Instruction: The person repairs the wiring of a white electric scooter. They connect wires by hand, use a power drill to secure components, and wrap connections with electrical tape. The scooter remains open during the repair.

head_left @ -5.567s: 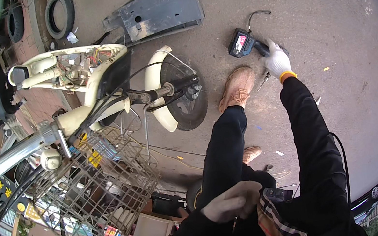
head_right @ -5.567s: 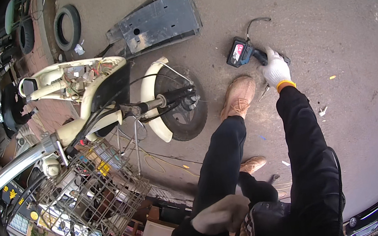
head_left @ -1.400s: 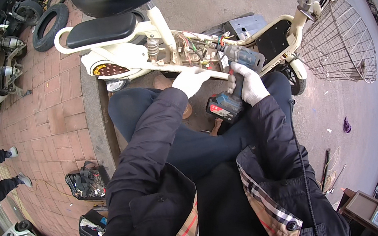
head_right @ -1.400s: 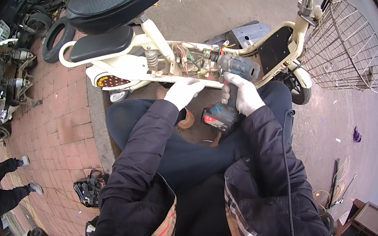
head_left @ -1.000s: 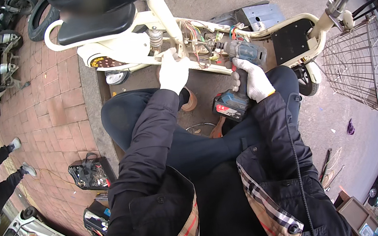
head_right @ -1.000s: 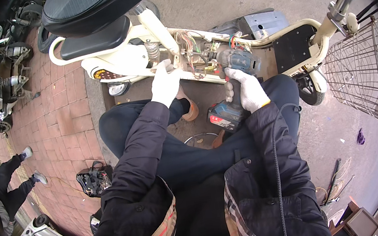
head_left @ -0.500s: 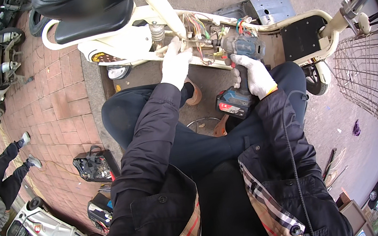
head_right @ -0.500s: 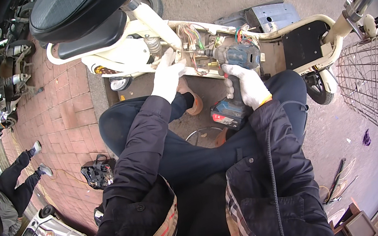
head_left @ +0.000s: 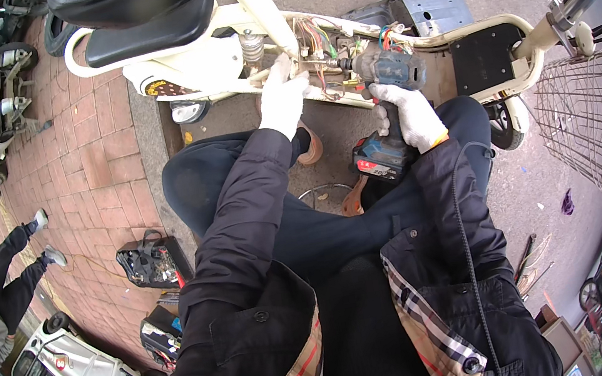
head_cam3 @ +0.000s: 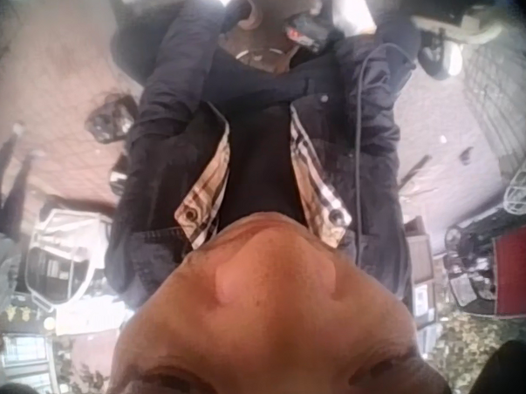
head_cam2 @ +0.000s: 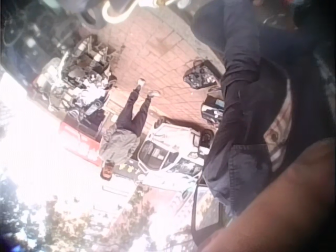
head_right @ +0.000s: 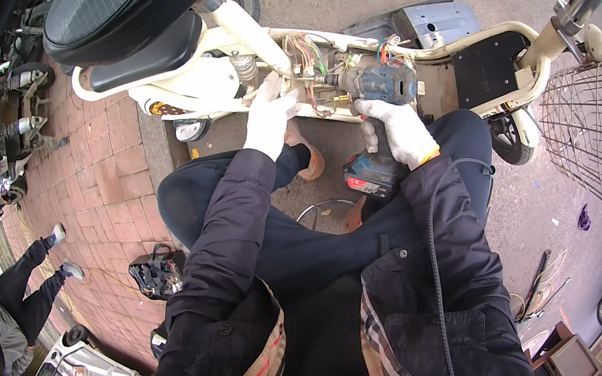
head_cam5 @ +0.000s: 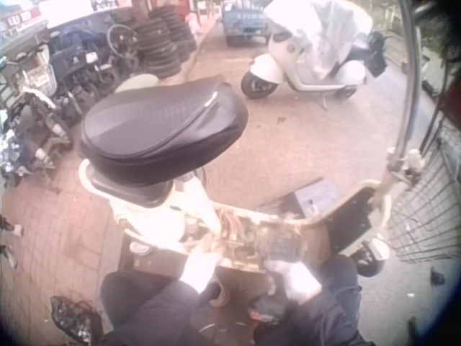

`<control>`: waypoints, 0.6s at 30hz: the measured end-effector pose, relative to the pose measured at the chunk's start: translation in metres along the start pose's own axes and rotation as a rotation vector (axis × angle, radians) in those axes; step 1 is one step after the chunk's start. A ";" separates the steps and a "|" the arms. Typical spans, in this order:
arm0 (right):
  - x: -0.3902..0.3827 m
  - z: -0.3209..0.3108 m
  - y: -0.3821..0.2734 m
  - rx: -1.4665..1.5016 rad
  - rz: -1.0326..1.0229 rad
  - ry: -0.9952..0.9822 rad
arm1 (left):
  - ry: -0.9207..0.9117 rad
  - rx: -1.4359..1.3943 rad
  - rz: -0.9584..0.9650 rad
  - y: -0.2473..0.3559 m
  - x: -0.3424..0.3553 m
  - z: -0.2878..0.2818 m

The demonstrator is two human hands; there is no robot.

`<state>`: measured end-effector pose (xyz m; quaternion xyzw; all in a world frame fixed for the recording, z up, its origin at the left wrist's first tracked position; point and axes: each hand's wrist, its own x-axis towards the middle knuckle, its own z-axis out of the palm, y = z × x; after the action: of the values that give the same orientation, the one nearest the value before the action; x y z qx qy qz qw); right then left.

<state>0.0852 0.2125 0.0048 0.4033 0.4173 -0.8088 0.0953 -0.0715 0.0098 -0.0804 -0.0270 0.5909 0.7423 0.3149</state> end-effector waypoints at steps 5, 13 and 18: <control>0.003 0.001 -0.015 0.064 0.049 0.023 | 0.031 -0.083 -0.056 0.002 -0.004 0.002; 0.021 -0.016 -0.027 -0.329 -0.059 -0.023 | 0.063 -0.185 -0.109 0.012 -0.004 0.007; 0.025 -0.019 -0.022 -0.181 0.023 -0.021 | 0.067 -0.137 -0.112 0.009 -0.006 0.007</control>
<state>0.0691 0.2454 -0.0063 0.3893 0.4833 -0.7706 0.1449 -0.0692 0.0126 -0.0679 -0.1064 0.5464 0.7610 0.3333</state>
